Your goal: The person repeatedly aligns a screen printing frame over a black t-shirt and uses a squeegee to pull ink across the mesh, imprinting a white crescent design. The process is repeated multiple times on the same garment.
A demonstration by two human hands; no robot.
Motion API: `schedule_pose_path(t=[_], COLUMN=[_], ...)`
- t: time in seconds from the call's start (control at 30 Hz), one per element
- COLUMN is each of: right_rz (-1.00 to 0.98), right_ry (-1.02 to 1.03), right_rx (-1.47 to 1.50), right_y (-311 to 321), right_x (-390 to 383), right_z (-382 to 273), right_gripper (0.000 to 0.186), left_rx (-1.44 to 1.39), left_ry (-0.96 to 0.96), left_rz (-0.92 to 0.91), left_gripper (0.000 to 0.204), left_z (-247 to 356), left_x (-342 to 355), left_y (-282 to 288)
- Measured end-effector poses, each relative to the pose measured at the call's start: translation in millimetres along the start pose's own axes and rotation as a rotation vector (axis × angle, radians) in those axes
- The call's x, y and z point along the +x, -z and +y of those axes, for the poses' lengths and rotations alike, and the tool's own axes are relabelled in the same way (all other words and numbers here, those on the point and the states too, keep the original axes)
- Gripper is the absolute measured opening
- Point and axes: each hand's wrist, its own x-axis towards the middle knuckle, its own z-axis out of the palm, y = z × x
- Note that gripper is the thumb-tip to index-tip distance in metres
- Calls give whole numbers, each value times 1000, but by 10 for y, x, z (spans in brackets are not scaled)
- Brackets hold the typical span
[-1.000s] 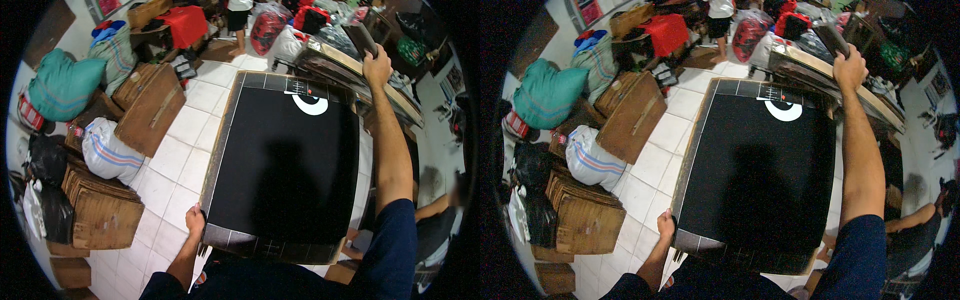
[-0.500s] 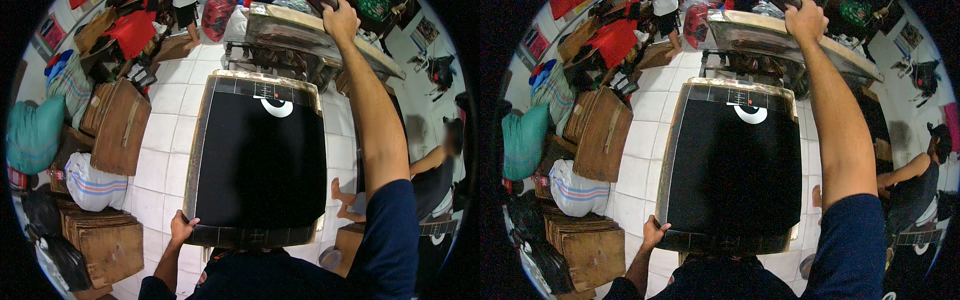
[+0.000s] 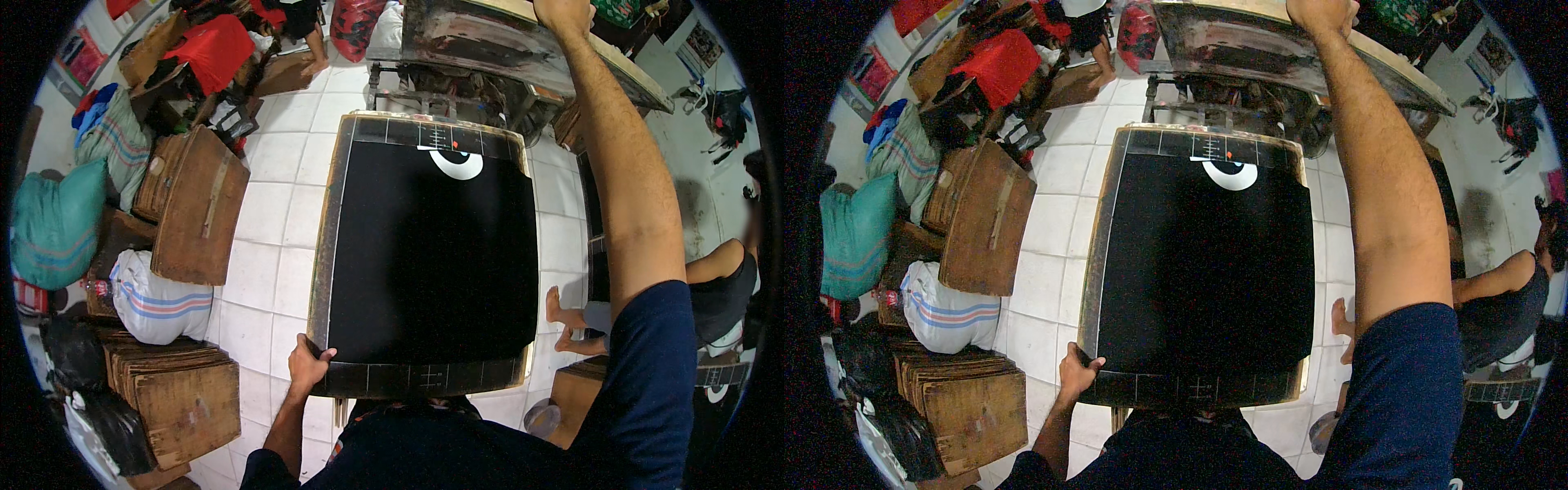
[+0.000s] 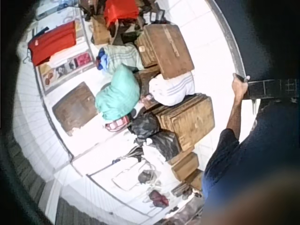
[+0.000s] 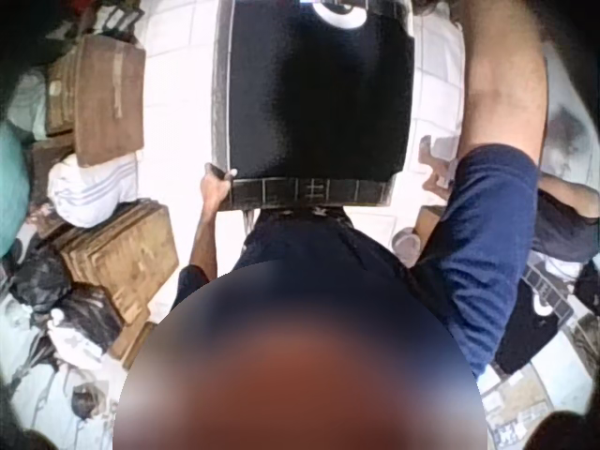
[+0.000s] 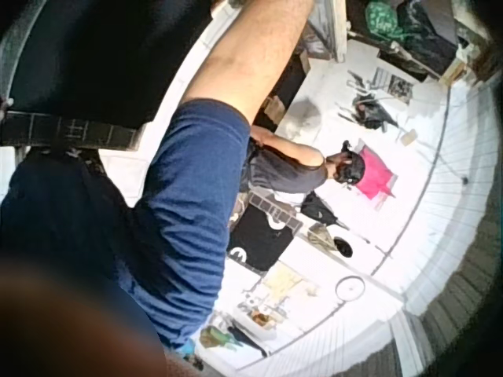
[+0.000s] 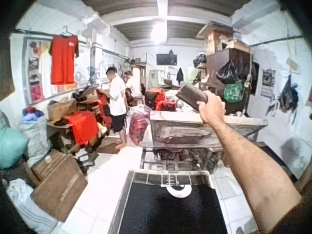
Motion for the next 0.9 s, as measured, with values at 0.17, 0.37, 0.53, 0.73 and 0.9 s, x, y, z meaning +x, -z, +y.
schedule_pose_path(t=[0.17, 0.37, 0.53, 0.73, 0.9], right_rz=[-79, 25, 50, -191, -429], right_ry=[90, 142, 204, 210, 212], right_rx=[-92, 49, 170, 260, 135], right_y=[-98, 27, 247, 330, -200], right_x=[5, -732, -1958, -3351, -3432], right_z=[129, 283, 491, 784, 1104], right_gripper=[43, 41, 38, 37, 45], left_rx=[54, 416, -809, -1745, -1693], left_ry=[99, -66, -517, 314, 554], left_rz=[23, -14, -93, -277, -253], left_gripper=[76, 83, 92, 66, 56], left_z=[-35, 316, 2185, 3356, 2640], left_x=[88, 307, 806, 1072, 1192], left_y=[-90, 83, 457, 28, -686])
